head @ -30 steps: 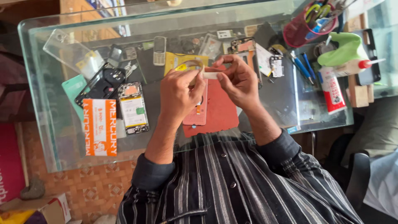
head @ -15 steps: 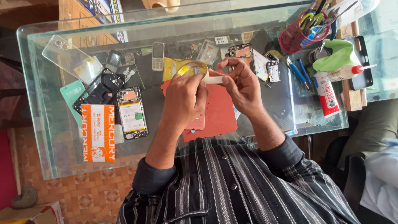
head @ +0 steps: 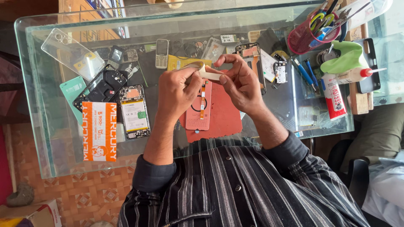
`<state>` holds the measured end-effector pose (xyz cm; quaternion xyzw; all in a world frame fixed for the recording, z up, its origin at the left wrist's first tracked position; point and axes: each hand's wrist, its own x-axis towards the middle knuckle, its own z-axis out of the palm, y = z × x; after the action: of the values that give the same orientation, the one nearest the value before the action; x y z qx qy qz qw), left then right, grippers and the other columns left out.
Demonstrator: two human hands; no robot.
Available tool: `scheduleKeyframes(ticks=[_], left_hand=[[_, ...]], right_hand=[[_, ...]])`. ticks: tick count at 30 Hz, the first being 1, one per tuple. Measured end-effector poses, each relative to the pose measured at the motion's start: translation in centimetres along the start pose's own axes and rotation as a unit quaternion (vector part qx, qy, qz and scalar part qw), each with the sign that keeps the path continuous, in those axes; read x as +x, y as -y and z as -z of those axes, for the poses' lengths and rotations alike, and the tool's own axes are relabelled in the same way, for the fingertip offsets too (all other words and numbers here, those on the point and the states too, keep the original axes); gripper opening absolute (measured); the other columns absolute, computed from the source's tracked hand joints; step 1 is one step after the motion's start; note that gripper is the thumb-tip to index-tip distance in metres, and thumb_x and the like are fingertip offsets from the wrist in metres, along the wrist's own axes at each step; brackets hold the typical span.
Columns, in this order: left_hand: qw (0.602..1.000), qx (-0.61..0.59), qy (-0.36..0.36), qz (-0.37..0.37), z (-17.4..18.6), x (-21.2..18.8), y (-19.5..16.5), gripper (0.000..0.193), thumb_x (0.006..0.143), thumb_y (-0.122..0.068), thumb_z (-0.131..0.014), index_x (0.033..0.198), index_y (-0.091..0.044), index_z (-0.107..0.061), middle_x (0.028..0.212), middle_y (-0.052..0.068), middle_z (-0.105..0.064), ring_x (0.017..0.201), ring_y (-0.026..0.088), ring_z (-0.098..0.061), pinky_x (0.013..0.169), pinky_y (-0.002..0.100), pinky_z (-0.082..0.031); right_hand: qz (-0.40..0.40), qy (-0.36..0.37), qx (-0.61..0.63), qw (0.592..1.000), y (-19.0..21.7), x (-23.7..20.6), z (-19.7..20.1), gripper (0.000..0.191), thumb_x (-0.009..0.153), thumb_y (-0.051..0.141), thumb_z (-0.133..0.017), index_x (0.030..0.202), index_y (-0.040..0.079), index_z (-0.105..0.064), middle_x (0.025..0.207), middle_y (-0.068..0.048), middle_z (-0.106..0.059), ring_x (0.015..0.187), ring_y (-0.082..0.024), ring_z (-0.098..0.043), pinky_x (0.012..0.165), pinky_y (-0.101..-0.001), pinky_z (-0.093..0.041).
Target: The person works on a disassembled smartphone at a repair bench. They press a flex cable into the phone midframe, cut and apply strips of tape over the frame, then pick up an adhesive tube and squeeze glue along the edge of the phone frame.
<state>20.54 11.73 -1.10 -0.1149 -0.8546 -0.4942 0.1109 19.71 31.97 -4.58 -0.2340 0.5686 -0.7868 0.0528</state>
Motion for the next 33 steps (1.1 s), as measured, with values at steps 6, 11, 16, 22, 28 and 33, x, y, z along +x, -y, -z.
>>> scheduleKeyframes(ticks=[6, 11, 16, 22, 28, 33], left_hand=[[0.997, 0.005, -0.068, 0.025, 1.8, 0.0, 3.5, 0.025, 0.103, -0.017, -0.066, 0.086, 0.001, -0.071, 0.064, 0.011, -0.057, 0.055, 0.014, -0.051, 0.055, 0.031, -0.041], [0.993, -0.083, -0.029, 0.084, 0.4, -1.4, 5.0, 0.029, 0.1, -0.029, -0.072, 0.088, -0.003, -0.077, 0.061, 0.002, -0.062, 0.059, 0.001, -0.048, 0.051, 0.027, -0.039], [0.96, -0.234, 0.108, 0.11, -3.4, -3.2, 4.5, 0.037, 0.089, -0.035, -0.079, 0.072, -0.003, -0.071, 0.08, -0.001, -0.075, 0.061, 0.004, -0.051, 0.052, 0.025, -0.04], [0.956, -0.274, 0.096, 0.041, -4.9, -3.6, 3.9, 0.044, 0.109, -0.05, -0.053, 0.107, -0.007, -0.063, 0.111, 0.005, -0.063, 0.11, 0.02, -0.061, 0.1, 0.033, -0.049], [0.943, 0.329, -0.008, 0.055, -7.4, -2.1, 4.7, 0.099, 0.072, -0.068, -0.085, 0.125, 0.009, -0.053, 0.101, 0.019, -0.055, 0.092, 0.038, -0.053, 0.083, 0.049, -0.046], [0.928, 0.359, 0.015, 0.1, -8.9, -2.0, 5.5, 0.086, 0.072, -0.05, -0.089, 0.124, 0.008, -0.054, 0.107, 0.019, -0.054, 0.098, 0.037, -0.054, 0.085, 0.047, -0.047]], right_hand=[[0.048, -0.043, 0.113, 0.991, 2.4, 0.3, 2.1, 0.017, 0.11, 0.017, -0.059, 0.111, 0.005, -0.046, 0.139, -0.018, -0.054, 0.125, -0.037, -0.069, 0.101, -0.0539, -0.057], [0.024, -0.07, 0.052, 0.996, 4.2, -0.8, 3.5, 0.048, 0.11, 0.026, -0.061, 0.143, 0.006, -0.033, 0.154, -0.018, -0.049, 0.125, -0.036, -0.073, 0.095, -0.046, -0.067], [-0.04, 0.022, -0.166, 0.985, 2.9, -3.0, 2.8, 0.079, 0.098, 0.007, -0.075, 0.15, 0.004, -0.016, 0.137, -0.018, -0.064, 0.096, -0.017, -0.067, 0.079, -0.0278, -0.055], [-0.074, -0.014, -0.34, 0.937, 1.9, -7.5, 4.8, 0.079, 0.086, 0.0, -0.083, 0.142, -0.002, -0.027, 0.106, -0.008, -0.073, 0.081, -0.014, -0.068, 0.082, -0.0281, -0.053], [-0.067, -0.189, -0.612, 0.765, 3.1, -10.9, 11.7, 0.068, 0.097, 0.01, -0.086, 0.142, -0.001, -0.036, 0.113, -0.011, -0.074, 0.079, -0.02, -0.068, 0.074, -0.0326, -0.053], [-0.15, -0.174, -0.689, 0.687, 3.0, -11.6, 13.4, 0.068, 0.094, 0.017, -0.082, 0.147, 0.004, -0.04, 0.117, -0.011, -0.075, 0.084, -0.023, -0.069, 0.078, -0.0371, -0.054]])
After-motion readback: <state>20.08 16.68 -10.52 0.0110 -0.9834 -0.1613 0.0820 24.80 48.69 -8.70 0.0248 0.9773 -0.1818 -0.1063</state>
